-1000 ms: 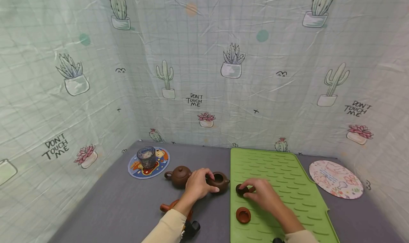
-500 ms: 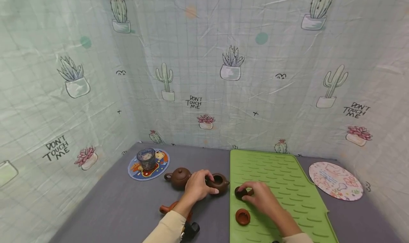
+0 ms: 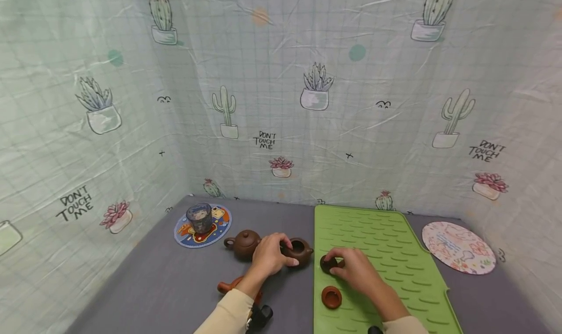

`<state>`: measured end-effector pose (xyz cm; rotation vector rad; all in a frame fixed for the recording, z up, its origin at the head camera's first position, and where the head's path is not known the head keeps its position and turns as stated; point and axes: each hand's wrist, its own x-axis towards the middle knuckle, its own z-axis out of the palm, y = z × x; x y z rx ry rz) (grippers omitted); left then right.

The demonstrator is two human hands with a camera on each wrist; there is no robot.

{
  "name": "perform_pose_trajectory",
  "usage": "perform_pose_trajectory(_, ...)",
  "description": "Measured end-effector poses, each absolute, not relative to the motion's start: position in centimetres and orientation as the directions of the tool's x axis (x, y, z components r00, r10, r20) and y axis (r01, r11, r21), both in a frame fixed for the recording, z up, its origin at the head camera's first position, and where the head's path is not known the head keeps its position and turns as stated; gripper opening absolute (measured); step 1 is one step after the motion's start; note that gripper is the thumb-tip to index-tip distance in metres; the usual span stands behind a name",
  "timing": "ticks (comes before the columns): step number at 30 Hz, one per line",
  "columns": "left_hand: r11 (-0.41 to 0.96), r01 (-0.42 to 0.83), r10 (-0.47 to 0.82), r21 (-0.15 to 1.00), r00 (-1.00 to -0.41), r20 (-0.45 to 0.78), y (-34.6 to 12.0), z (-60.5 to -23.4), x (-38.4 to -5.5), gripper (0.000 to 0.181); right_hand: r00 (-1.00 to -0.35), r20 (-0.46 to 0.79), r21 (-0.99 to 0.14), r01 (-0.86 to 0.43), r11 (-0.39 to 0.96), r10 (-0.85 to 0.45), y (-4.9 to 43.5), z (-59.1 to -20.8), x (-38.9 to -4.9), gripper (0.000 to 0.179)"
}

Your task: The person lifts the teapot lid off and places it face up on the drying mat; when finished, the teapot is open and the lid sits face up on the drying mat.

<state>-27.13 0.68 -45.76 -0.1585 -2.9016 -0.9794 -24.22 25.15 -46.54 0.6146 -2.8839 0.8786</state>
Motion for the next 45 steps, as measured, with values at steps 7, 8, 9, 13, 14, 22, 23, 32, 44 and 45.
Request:
perform_pose_trajectory(7, 0.794, 0.117, 0.075, 0.597, -0.993, 0.096, 0.69, -45.78, -27.31, 0.039, -0.921, 0.183, -0.488, -0.389, 0.782, -0.344, 25.01, -46.21, -24.49, 0.025)
perform_pose_trajectory(8, 0.795, 0.119, 0.076, 0.595, -0.992, 0.096, 0.70, -45.76, -27.32, 0.039, -0.923, 0.181, -0.485, -0.384, 0.786, -0.339, 25.01, -46.15, -24.51, 0.024)
perform_pose_trajectory(9, 0.795, 0.121, 0.078, 0.594, -0.992, 0.097, 0.70, -45.75, -27.33, 0.039, -0.926, 0.177, -0.485, -0.378, 0.789, -0.335, 25.01, -46.07, -24.53, 0.024)
perform_pose_trajectory(13, 0.794, 0.124, 0.081, 0.595, -0.992, 0.099, 0.68, -45.75, -27.30, 0.039, -0.931, 0.137, -0.517, -0.358, 0.778, -0.337, 25.05, -45.91, -24.57, 0.023)
perform_pose_trajectory(14, 0.793, 0.125, 0.082, 0.596, -0.992, 0.100, 0.66, -45.75, -27.30, 0.039, -0.933, 0.129, -0.523, -0.352, 0.776, -0.336, 25.05, -45.91, -24.59, 0.023)
perform_pose_trajectory(22, 0.792, 0.127, 0.078, 0.598, -0.991, 0.106, 0.51, -45.71, -27.28, 0.038, -0.937, 0.141, -0.499, -0.346, 0.794, -0.319, 24.78, -46.13, -24.61, 0.024)
perform_pose_trajectory(23, 0.792, 0.126, 0.078, 0.598, -0.991, 0.106, 0.51, -45.74, -27.30, 0.039, -0.937, 0.147, -0.496, -0.348, 0.796, -0.318, 24.75, -46.14, -24.62, 0.024)
perform_pose_trajectory(32, 0.794, 0.120, 0.077, 0.596, -0.992, 0.097, 0.66, -45.80, -27.31, 0.039, -0.946, 0.132, -0.509, -0.321, 0.799, -0.296, 24.75, -46.11, -24.54, 0.024)
perform_pose_trajectory(44, 0.792, 0.111, 0.073, 0.601, -0.993, 0.088, 0.69, -45.52, -27.16, 0.038, -0.945, 0.134, -0.522, -0.323, 0.789, -0.298, 24.55, -46.02, -24.43, 0.024)
perform_pose_trajectory(45, 0.791, 0.112, 0.074, 0.602, -0.993, 0.088, 0.69, -45.50, -27.16, 0.038, -0.947, 0.129, -0.528, -0.316, 0.788, -0.294, 24.53, -45.99, -24.42, 0.024)
